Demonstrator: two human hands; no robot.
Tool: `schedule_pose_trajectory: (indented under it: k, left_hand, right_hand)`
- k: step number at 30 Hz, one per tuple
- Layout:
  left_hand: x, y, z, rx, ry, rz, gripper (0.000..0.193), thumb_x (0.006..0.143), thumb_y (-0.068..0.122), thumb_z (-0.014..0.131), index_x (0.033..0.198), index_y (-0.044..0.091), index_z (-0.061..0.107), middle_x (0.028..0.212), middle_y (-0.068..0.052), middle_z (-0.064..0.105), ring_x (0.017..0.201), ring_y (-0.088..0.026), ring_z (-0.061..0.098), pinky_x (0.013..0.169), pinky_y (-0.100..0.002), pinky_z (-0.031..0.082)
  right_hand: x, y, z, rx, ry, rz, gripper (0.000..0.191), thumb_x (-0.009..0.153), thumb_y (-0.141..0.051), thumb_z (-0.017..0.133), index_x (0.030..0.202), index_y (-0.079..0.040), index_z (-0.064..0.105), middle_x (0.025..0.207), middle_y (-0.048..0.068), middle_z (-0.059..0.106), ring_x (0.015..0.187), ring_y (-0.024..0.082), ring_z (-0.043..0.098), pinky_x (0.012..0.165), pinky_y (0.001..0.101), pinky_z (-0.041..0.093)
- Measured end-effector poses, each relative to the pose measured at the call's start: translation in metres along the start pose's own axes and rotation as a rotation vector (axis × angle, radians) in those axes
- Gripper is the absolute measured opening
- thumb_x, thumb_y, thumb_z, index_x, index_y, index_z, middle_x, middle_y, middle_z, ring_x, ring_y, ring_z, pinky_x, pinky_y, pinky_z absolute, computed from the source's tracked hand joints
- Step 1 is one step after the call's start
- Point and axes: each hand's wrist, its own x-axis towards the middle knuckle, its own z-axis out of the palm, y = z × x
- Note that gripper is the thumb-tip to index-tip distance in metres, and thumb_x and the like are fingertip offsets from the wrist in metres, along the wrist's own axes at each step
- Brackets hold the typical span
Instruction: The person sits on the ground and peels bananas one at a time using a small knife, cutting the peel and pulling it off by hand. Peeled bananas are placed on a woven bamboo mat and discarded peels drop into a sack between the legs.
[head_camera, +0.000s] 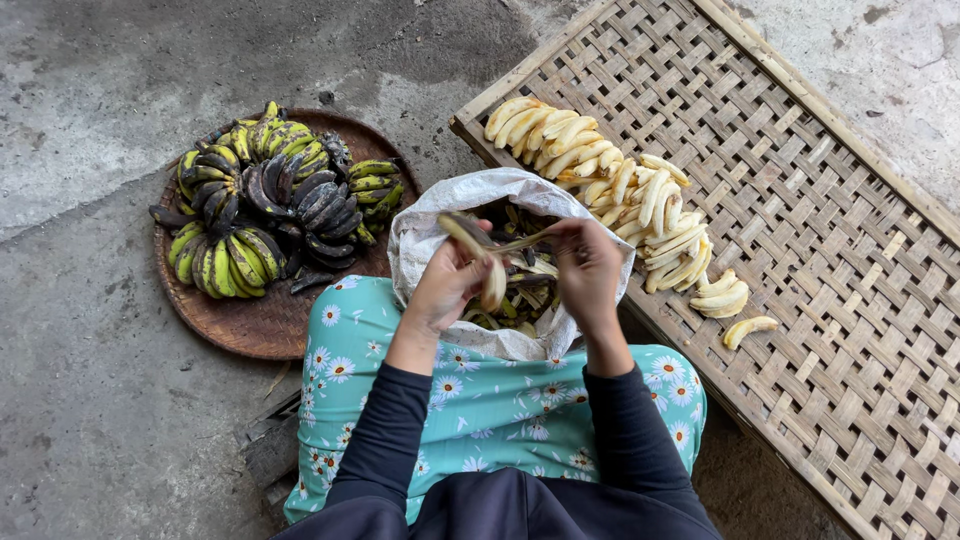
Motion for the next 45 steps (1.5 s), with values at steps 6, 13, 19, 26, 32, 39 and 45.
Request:
schedule_pose_trajectory:
  k: [6, 13, 19, 26, 32, 39, 45]
  left_hand:
    - [-0.025, 0.017, -0.01, 0.204, -0.296, -0.186, 0.059, 0.095, 0.013, 0.073, 0.148, 0.001, 0.049, 0.123, -0.011, 0.071, 0.108, -0.02, 0.07, 0.098, -0.032, 0.057]
    - [-0.025, 0.03, -0.001, -0.01, -0.066, -0.117, 0.063, 0.095, 0.013, 0.068, 0.153, 0.008, 0.043, 0.125, -0.007, 0.064, 0.105, -0.018, 0.069, 0.088, -0.036, 0.061]
    - [-0.027, 0.035, 0.012, 0.409, -0.241, -0.095, 0.078, 0.088, 0.003, 0.076, 0.157, 0.008, 0.039, 0.13, 0.0, 0.059, 0.106, -0.01, 0.064, 0.09, -0.026, 0.057]
    - [-0.011, 0.025, -0.002, 0.241, 0.046, -0.014, 0.054, 0.092, 0.006, 0.074, 0.142, 0.005, 0.055, 0.121, -0.015, 0.068, 0.101, -0.017, 0.069, 0.086, -0.031, 0.059]
    - [0.036, -0.037, -0.012, -0.533, 0.261, 0.16, 0.031, 0.103, 0.031, 0.054, 0.13, 0.016, 0.057, 0.119, -0.005, 0.066, 0.099, -0.017, 0.064, 0.08, -0.032, 0.06]
    - [0.059, -0.012, -0.027, -0.742, 0.095, 0.404, 0.041, 0.113, 0.048, 0.045, 0.129, 0.013, 0.059, 0.118, -0.004, 0.063, 0.096, -0.017, 0.063, 0.083, -0.031, 0.054]
    - [0.052, 0.038, 0.015, -0.502, 0.336, 0.511, 0.037, 0.109, 0.047, 0.043, 0.126, 0.017, 0.056, 0.121, 0.001, 0.058, 0.099, -0.013, 0.057, 0.087, -0.035, 0.053]
  right_hand:
    - [0.016, 0.013, -0.04, 0.265, 0.395, 0.119, 0.008, 0.11, 0.001, 0.055, 0.111, -0.006, 0.06, 0.087, 0.001, 0.061, 0.056, 0.006, 0.05, 0.046, 0.0223, 0.04]
    - [0.012, 0.019, -0.053, 0.098, 0.12, 0.252, 0.016, 0.111, -0.003, 0.052, 0.121, -0.003, 0.064, 0.091, 0.006, 0.069, 0.055, 0.006, 0.052, 0.047, 0.0214, 0.042]
    - [-0.002, 0.011, -0.016, 0.597, -0.313, 0.603, 0.04, 0.102, -0.018, 0.06, 0.139, -0.005, 0.061, 0.095, 0.0, 0.068, 0.055, 0.003, 0.047, 0.044, 0.0214, 0.043]
    - [-0.004, -0.007, -0.009, 0.815, -0.264, 0.555, 0.037, 0.098, -0.019, 0.07, 0.131, -0.002, 0.062, 0.081, -0.004, 0.057, 0.057, 0.004, 0.048, 0.045, 0.0222, 0.042]
    - [-0.018, -0.03, 0.012, 0.062, -0.345, 0.094, 0.039, 0.097, -0.006, 0.08, 0.133, -0.007, 0.065, 0.078, -0.002, 0.051, 0.065, 0.006, 0.043, 0.059, 0.0224, 0.037]
    - [-0.032, -0.058, 0.005, 0.529, -0.509, 0.349, 0.07, 0.107, -0.035, 0.049, 0.165, -0.011, 0.019, 0.108, -0.004, 0.047, 0.071, 0.005, 0.041, 0.056, 0.0206, 0.039]
    - [-0.044, -0.066, 0.008, 0.499, -0.652, 0.314, 0.076, 0.108, -0.045, 0.043, 0.169, -0.012, 0.013, 0.092, -0.001, 0.048, 0.069, 0.007, 0.037, 0.057, 0.0204, 0.035]
